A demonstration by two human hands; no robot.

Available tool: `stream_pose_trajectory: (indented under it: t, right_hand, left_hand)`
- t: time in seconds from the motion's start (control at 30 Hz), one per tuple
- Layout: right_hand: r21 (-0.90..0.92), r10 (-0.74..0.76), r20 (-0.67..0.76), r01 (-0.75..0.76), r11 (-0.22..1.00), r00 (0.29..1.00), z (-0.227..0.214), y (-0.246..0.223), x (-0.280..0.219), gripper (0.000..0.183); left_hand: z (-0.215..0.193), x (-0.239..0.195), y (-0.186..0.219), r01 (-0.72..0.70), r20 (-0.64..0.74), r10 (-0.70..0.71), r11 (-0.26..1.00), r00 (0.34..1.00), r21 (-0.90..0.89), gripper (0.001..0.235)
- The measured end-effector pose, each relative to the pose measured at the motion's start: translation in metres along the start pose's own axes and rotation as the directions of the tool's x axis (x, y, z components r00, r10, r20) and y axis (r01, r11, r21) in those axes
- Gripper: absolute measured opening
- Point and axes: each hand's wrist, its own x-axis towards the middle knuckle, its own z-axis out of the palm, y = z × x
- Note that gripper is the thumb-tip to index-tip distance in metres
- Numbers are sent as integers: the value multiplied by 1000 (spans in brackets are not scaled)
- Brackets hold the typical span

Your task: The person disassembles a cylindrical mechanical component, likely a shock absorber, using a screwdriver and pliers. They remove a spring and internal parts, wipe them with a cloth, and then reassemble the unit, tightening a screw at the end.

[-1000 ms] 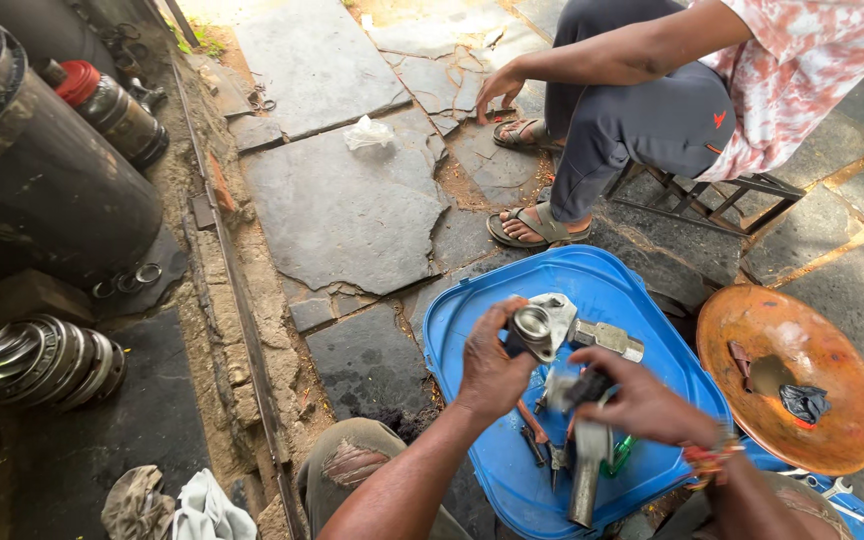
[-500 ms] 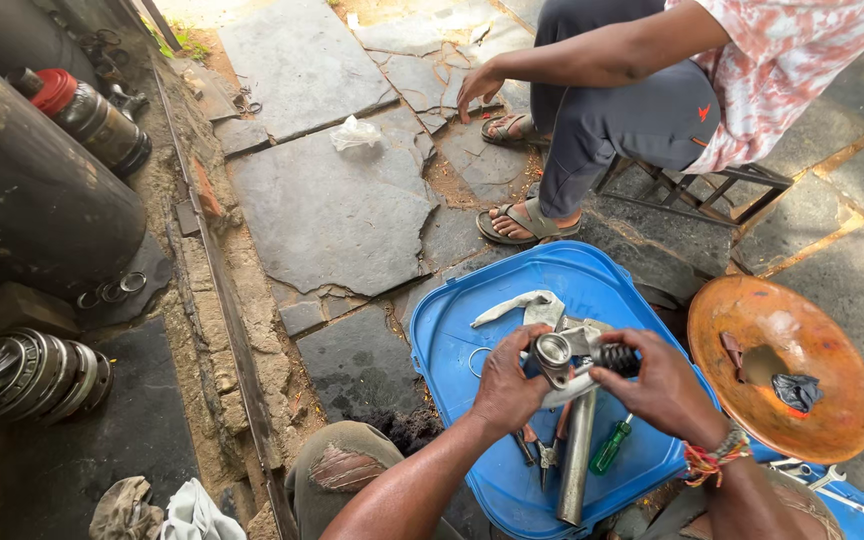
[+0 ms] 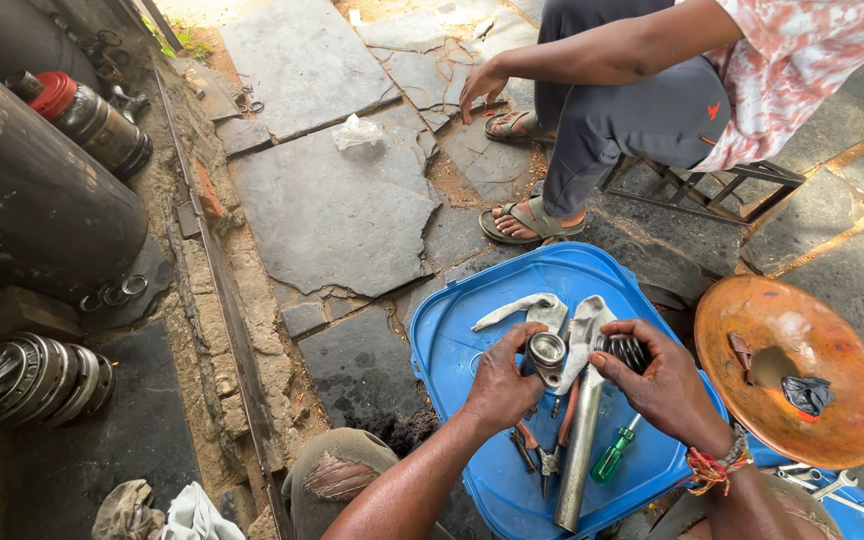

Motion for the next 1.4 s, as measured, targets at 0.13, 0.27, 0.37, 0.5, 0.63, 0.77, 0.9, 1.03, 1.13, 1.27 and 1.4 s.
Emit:
stream_pose_trajectory:
  t: [0.13, 0.27, 0.37, 0.5, 0.63, 0.77, 0.9, 1.03, 1.13, 1.27, 1.4]
  right_hand:
    - [255, 37, -1, -35, 966, 999, 3, 1, 1, 39]
    - [261, -90, 81, 66, 963, 993, 10, 2, 4, 48]
    - [412, -5, 199, -79, 908, 980, 15, 2, 3, 51]
    - [309, -46, 192, -16, 951, 980, 25, -2, 3, 55]
    - [161, -85, 132, 63, 985, 988, 29, -4, 2, 56]
    - [286, -91, 118, 54, 957, 989, 33, 6, 10, 52]
    - [445, -64, 168, -18, 896, 984, 30, 33, 17, 47]
    - [506, -71, 172, -26, 862, 983, 32, 31, 21, 46]
    - [525, -80, 168, -21, 851, 983, 32, 27, 17, 45]
    - [486, -99, 139, 19, 874, 985, 32, 26, 15, 46]
    - [454, -172, 147, 88, 887, 974, 33, 24, 16, 47]
  left_hand:
    - [0, -1, -3, -48, 18, 49, 999, 999, -24, 51]
    - [-3, 0, 1, -13, 46, 14, 1000, 999, -17, 51]
    - [-5, 2, 6, 21, 78, -21, 1000, 997, 9, 55]
    - [-9, 1, 9, 87, 131, -89, 996, 987, 23, 59]
    - [-9, 4, -5, 142, 175, -137, 990, 975, -15, 67]
    - [0, 22, -45, 90, 153, -58, 972, 986, -217, 64]
    - [18, 22, -77, 199, 233, -102, 873, 967, -445, 60]
    - [12, 20, -57, 259, 243, -162, 855, 957, -450, 54]
    - [6, 17, -45, 235, 251, -137, 876, 958, -420, 53]
    - [3, 18, -39, 223, 280, -117, 895, 953, -385, 59]
    - [2, 18, -35, 246, 310, -130, 894, 942, -375, 61]
